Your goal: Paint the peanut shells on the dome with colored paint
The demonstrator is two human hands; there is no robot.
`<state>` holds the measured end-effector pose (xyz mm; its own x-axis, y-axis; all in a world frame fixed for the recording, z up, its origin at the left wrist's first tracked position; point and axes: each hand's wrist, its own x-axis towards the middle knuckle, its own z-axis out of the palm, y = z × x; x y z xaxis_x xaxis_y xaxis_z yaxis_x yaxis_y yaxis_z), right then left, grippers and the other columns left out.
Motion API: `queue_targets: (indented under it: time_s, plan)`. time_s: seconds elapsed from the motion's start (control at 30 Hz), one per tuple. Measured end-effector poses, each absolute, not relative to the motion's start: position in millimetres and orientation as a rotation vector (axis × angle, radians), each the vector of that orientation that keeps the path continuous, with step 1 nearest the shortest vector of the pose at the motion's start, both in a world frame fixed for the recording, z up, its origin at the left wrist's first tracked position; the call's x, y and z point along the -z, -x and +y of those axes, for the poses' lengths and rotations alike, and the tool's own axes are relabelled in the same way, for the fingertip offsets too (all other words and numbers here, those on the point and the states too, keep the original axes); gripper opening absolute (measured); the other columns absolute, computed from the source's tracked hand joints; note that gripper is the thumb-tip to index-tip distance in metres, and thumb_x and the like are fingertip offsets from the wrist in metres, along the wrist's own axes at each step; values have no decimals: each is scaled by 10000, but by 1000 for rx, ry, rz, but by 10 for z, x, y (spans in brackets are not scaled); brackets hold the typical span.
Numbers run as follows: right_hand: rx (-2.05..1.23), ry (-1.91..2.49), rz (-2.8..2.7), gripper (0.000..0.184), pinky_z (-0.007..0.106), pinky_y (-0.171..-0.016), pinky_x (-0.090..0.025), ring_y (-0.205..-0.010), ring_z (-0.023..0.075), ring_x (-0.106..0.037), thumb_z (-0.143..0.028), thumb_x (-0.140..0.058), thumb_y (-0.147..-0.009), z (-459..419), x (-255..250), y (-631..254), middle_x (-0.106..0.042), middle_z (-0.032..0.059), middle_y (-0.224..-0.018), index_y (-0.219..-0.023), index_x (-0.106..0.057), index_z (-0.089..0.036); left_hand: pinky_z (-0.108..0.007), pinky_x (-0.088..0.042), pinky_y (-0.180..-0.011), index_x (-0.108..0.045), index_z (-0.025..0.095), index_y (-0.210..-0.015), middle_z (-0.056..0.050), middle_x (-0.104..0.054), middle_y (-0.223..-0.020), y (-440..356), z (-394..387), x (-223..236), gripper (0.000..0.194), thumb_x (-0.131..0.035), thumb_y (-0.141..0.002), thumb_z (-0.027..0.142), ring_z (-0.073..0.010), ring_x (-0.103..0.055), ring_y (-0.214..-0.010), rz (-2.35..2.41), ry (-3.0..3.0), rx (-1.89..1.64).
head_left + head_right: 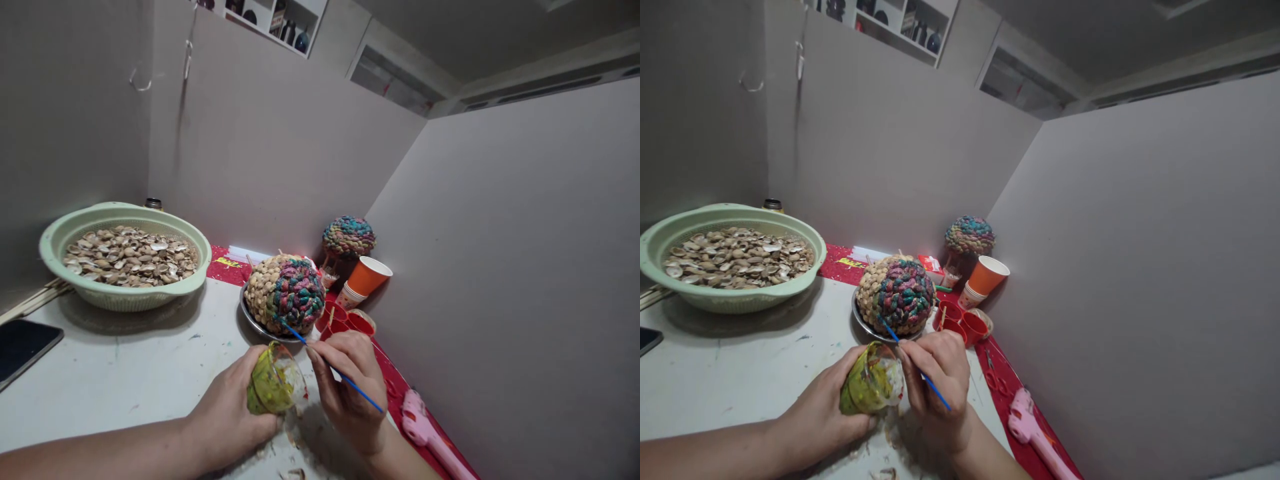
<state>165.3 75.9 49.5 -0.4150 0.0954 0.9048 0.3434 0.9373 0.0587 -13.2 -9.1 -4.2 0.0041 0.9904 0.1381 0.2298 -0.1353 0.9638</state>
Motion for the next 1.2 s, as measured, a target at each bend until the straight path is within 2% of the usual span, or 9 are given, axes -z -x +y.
queue_targets:
  time_s: [0.3, 0.6, 0.93, 1.2]
  plan:
    - [312, 276, -1988, 238, 348, -701, -487, -700, 163, -633, -53, -633, -922, 782, -474, -1581, -693, 17, -797, -1085, -704, -212, -324, -517, -919, -571, 257, -1278, -5, -715, -1198, 129, -101, 56, 643, -680, -653, 153, -217, -670, -1058, 1319, -1483, -1200]
    - [287, 327, -2021, 164, 330, -667, -477, -670, 155, -623, -62, -637, -905, 709, -516, -1617, -685, 12, -762, -965, -685, -207, -332, -511, -942, -565, 248, -1299, -17, -711, -1209, 131, -93, 29, 669, -677, -647, 150, -223, -664, -1073, 1307, -1487, -1192]
    - [317, 328, -1969, 240, 336, -660, -486, -675, 158, -635, -43, -652, -900, 747, -487, -1651, -687, 10, -783, -1043, -700, -231, -329, -507, -944, -573, 249, -1248, -15, -714, -1188, 138, -96, 31, 628, -678, -638, 147, -227, -660, -1074, 1317, -1480, -1181]
    - [271, 313, -1990, 183, 330, -665, -476, -674, 150, -614, -39, -649, -900, 687, -458, -1682, -670, 15, -769, -999, -700, -185, -322, -511, -932, -577, 249, -1240, -13, -722, -1195, 128, -107, 13, 615, -685, -640, 165, -227, -667, -1068, 1300, -1484, -1190]
